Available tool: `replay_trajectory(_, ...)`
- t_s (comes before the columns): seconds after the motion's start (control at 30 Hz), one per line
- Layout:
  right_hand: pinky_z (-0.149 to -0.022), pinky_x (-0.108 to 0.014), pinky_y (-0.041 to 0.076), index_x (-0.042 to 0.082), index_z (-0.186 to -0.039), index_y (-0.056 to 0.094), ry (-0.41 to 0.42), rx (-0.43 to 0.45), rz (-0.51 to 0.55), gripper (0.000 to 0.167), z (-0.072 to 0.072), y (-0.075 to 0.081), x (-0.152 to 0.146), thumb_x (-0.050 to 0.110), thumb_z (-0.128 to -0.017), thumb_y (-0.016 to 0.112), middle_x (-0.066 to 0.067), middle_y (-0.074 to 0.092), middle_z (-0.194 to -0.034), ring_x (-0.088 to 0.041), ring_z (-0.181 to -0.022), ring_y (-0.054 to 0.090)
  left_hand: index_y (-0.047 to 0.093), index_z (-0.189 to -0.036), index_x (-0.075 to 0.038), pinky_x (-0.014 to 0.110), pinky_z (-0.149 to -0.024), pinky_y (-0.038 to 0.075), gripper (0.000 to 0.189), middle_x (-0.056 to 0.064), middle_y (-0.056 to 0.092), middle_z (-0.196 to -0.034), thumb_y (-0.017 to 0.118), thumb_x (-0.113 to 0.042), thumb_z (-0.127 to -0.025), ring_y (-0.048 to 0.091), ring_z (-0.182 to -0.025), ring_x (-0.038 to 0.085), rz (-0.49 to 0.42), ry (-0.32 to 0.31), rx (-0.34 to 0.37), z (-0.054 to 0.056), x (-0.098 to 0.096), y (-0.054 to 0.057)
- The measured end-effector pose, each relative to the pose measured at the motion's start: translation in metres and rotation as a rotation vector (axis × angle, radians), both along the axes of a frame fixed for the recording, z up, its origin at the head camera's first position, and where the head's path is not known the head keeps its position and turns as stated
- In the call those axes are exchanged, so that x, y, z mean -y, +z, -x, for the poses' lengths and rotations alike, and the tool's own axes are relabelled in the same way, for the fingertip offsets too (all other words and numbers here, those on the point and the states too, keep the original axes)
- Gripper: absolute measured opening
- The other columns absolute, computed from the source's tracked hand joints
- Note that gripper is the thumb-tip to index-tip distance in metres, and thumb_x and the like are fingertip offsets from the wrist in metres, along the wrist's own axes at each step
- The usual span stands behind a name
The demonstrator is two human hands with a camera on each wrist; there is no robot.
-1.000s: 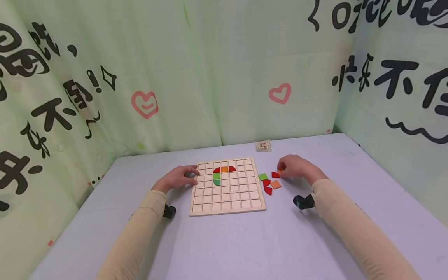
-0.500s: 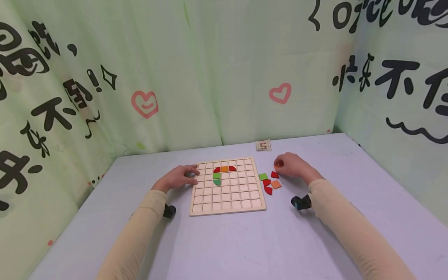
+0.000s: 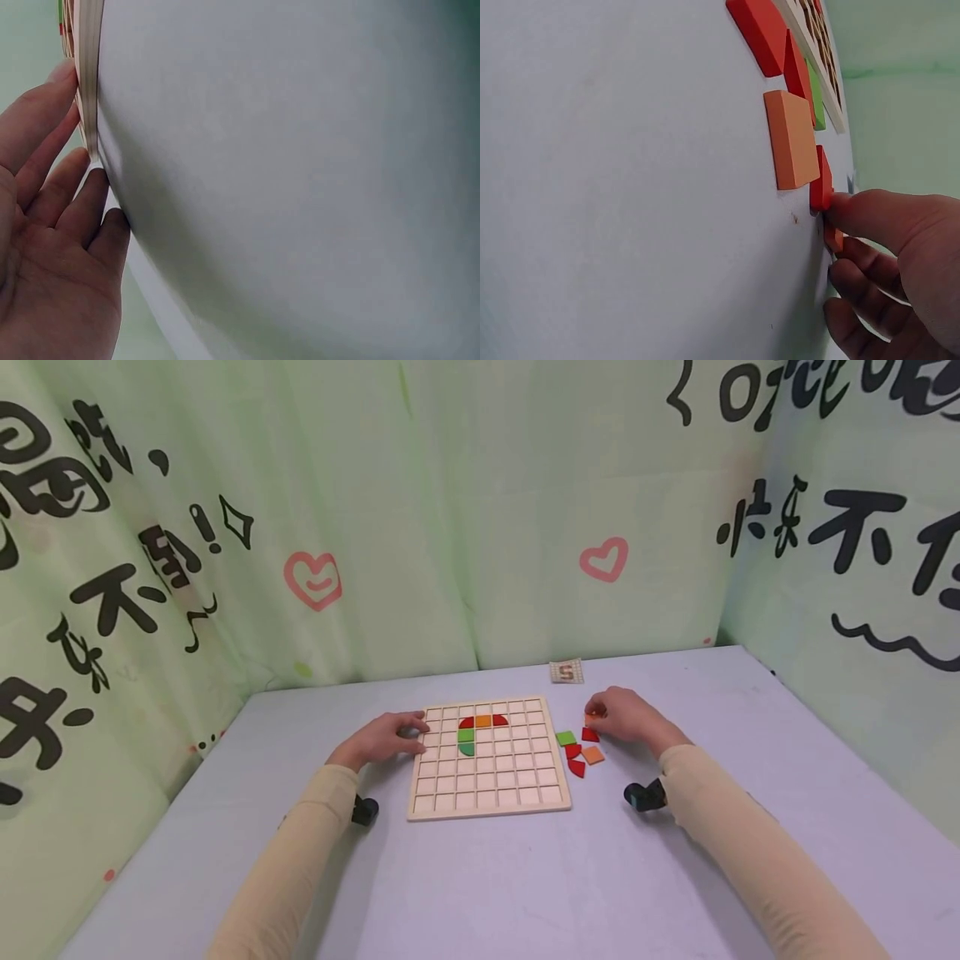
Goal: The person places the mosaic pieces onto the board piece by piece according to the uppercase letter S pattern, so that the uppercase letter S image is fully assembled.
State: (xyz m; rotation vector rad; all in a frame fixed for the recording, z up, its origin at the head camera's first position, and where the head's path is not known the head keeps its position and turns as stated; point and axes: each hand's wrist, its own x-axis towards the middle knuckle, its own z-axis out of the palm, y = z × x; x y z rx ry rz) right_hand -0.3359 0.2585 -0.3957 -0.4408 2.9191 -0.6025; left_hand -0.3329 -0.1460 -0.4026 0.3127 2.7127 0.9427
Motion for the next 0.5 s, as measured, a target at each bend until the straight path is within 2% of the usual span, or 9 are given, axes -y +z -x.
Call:
replay_trajectory(0.23,-0.088,-0.048,0.051,-0.004,-0.112,0.064,-0.012,-0.02,0.014,0.031,-0.001,0.0,0.003,0.019,-0.093,0.066,-0.014,0.064,-0.1,-0.029,-0.093,0.055,0.069,-0.118,-0.013,0.046,-0.116,0.025,0.032,0.002,0.041,-0.153,0.074,-0.021,-0.087,0.027,-0.145,0.027,0.01,0.001,-0.001,0.0,-0.001,0.0)
replay_trajectory(0.5,-0.089,-0.047,0.05,-0.008,-0.116,0.059,0.009,-0.033,0.039,0.033,0.0,0.005,0.017,0.015,-0.093,0.064,-0.019,0.06,-0.105,-0.031,-0.095,0.053,0.068,-0.119,-0.013,0.046,-0.116,0.025,0.033,0.001,0.041,-0.153,0.074,-0.021,-0.087,0.028,-0.145,0.027,0.02,-0.005,-0.007,0.0,-0.002,0.002)
